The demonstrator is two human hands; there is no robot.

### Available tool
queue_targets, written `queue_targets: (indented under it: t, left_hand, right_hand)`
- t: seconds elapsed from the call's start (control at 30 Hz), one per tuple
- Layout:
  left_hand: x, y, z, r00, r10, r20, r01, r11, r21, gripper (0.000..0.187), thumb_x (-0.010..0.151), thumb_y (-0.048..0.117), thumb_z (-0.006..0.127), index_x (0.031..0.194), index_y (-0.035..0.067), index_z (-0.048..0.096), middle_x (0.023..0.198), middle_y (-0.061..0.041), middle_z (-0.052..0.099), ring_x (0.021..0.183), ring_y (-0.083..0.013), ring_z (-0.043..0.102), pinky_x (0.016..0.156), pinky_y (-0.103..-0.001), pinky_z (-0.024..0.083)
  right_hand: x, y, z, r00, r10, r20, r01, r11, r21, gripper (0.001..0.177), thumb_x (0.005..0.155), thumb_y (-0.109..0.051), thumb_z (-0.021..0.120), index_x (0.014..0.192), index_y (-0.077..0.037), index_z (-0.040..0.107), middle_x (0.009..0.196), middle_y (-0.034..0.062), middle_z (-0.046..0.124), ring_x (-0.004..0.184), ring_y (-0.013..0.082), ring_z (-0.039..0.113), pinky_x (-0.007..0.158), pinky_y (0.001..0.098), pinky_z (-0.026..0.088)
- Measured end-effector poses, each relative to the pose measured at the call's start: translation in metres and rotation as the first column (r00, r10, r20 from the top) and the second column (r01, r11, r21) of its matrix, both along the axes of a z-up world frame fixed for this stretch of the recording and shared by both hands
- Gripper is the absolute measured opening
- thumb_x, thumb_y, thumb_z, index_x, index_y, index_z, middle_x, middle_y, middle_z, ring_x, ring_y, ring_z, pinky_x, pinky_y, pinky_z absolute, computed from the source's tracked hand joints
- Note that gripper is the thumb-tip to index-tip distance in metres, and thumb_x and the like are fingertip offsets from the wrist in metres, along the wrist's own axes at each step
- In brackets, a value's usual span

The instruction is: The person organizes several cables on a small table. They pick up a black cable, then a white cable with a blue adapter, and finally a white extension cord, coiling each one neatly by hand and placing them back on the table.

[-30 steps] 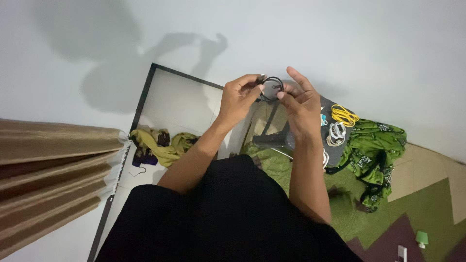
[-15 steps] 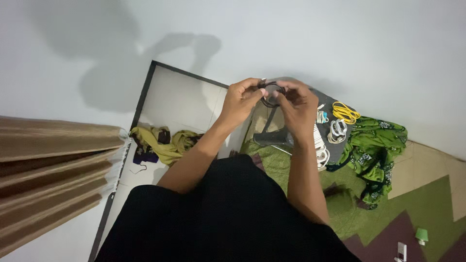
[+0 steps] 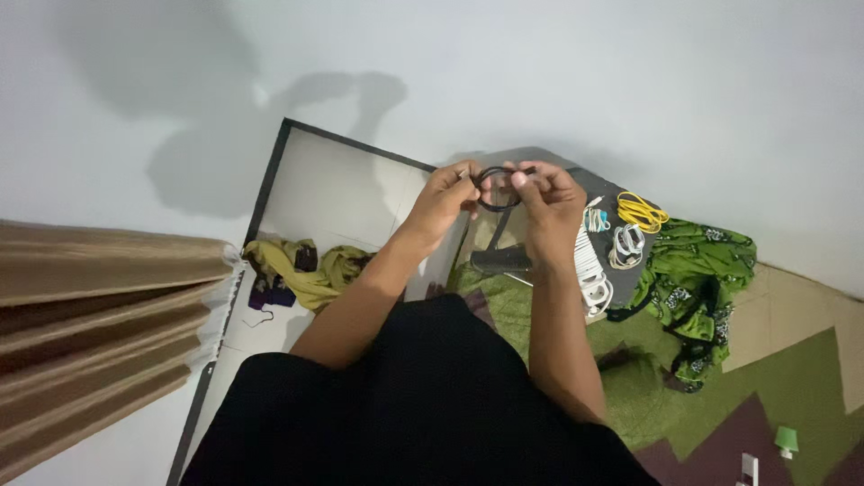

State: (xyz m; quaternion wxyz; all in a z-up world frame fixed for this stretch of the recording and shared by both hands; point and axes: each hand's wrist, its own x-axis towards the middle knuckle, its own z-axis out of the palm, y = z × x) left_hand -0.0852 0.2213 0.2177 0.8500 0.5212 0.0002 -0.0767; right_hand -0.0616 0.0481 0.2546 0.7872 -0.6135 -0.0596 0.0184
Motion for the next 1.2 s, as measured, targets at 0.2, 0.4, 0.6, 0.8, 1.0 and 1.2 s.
queue_targets:
  t: [0.2, 0.4, 0.6, 0.8, 1.0, 1.2]
  left_hand:
    - [0.000, 0.004, 0.002, 1.000, -0.003, 0.003, 0.003, 1.000, -0.012, 0.008, 0.096, 0.005, 0.057, 0.094, 0.006, 0.065, 0.088, -0.003, 0.067, 0.080, -0.0124, 0.062, 0.068, -0.031, 0.055]
    - [-0.009, -0.002, 0.035, 0.848, 0.153, 0.507, -0.427, 0.764, 0.484, 0.035, 0.088, 0.010, 0.076, 0.122, 0.004, 0.067, 0.112, -0.009, 0.069, 0.099, -0.0182, 0.068, 0.080, -0.032, 0.061]
    - [-0.011, -0.006, 0.053, 0.873, 0.182, 0.453, -0.464, 0.598, 0.654, 0.025, 0.088, 0.019, 0.081, 0.108, 0.006, 0.077, 0.095, -0.011, 0.075, 0.080, -0.0212, 0.073, 0.071, -0.033, 0.058]
    - [-0.009, -0.006, 0.042, 0.824, 0.229, 0.518, -0.562, 0.449, 0.695, 0.016, 0.089, 0.017, 0.080, 0.093, 0.002, 0.074, 0.088, -0.012, 0.074, 0.081, -0.0250, 0.072, 0.070, -0.036, 0.056]
    - [-0.009, -0.012, 0.032, 0.866, 0.337, 0.369, -0.500, 0.601, 0.623, 0.015, 0.094, 0.014, 0.074, 0.093, 0.000, 0.068, 0.083, -0.009, 0.073, 0.073, -0.0147, 0.068, 0.065, -0.030, 0.054]
    - [-0.001, -0.009, 0.017, 0.883, 0.406, 0.235, -0.467, 0.719, 0.514, 0.014, 0.095, 0.012, 0.074, 0.091, 0.001, 0.067, 0.079, -0.005, 0.070, 0.070, -0.0096, 0.062, 0.063, -0.025, 0.050]
  right_hand:
    - [0.004, 0.006, 0.007, 0.958, 0.096, -0.270, 0.012, 0.928, 0.372, 0.008, 0.099, -0.002, 0.063, 0.106, -0.001, 0.067, 0.102, 0.0160, 0.076, 0.089, 0.0229, 0.075, 0.083, 0.0370, 0.061]
    - [0.000, 0.005, 0.010, 0.980, -0.074, -0.185, 0.061, 0.995, -0.075, 0.008, 0.098, -0.003, 0.068, 0.106, -0.002, 0.067, 0.096, 0.0119, 0.075, 0.087, 0.0180, 0.073, 0.079, 0.0345, 0.060]
    - [0.002, 0.001, 0.011, 0.997, 0.014, -0.078, -0.019, 0.998, -0.065, 0.008, 0.100, 0.002, 0.067, 0.107, -0.002, 0.067, 0.102, 0.0100, 0.076, 0.095, 0.0139, 0.069, 0.089, 0.0283, 0.054]
    - [0.001, 0.001, 0.006, 0.996, 0.058, -0.068, -0.059, 0.998, -0.011, 0.007, 0.099, 0.001, 0.066, 0.106, -0.003, 0.067, 0.104, 0.0102, 0.075, 0.107, 0.0162, 0.074, 0.097, 0.0307, 0.058]
    - [0.000, 0.006, 0.007, 0.996, 0.069, -0.049, -0.071, 0.997, -0.041, 0.024, 0.095, 0.004, 0.072, 0.118, -0.001, 0.064, 0.113, 0.0116, 0.073, 0.106, 0.0172, 0.069, 0.095, 0.0314, 0.057]
    - [-0.002, 0.005, 0.013, 0.993, 0.105, -0.059, -0.112, 0.986, -0.127, 0.051, 0.087, 0.006, 0.073, 0.134, -0.003, 0.055, 0.112, 0.0071, 0.071, 0.100, 0.0147, 0.070, 0.082, 0.0282, 0.059]
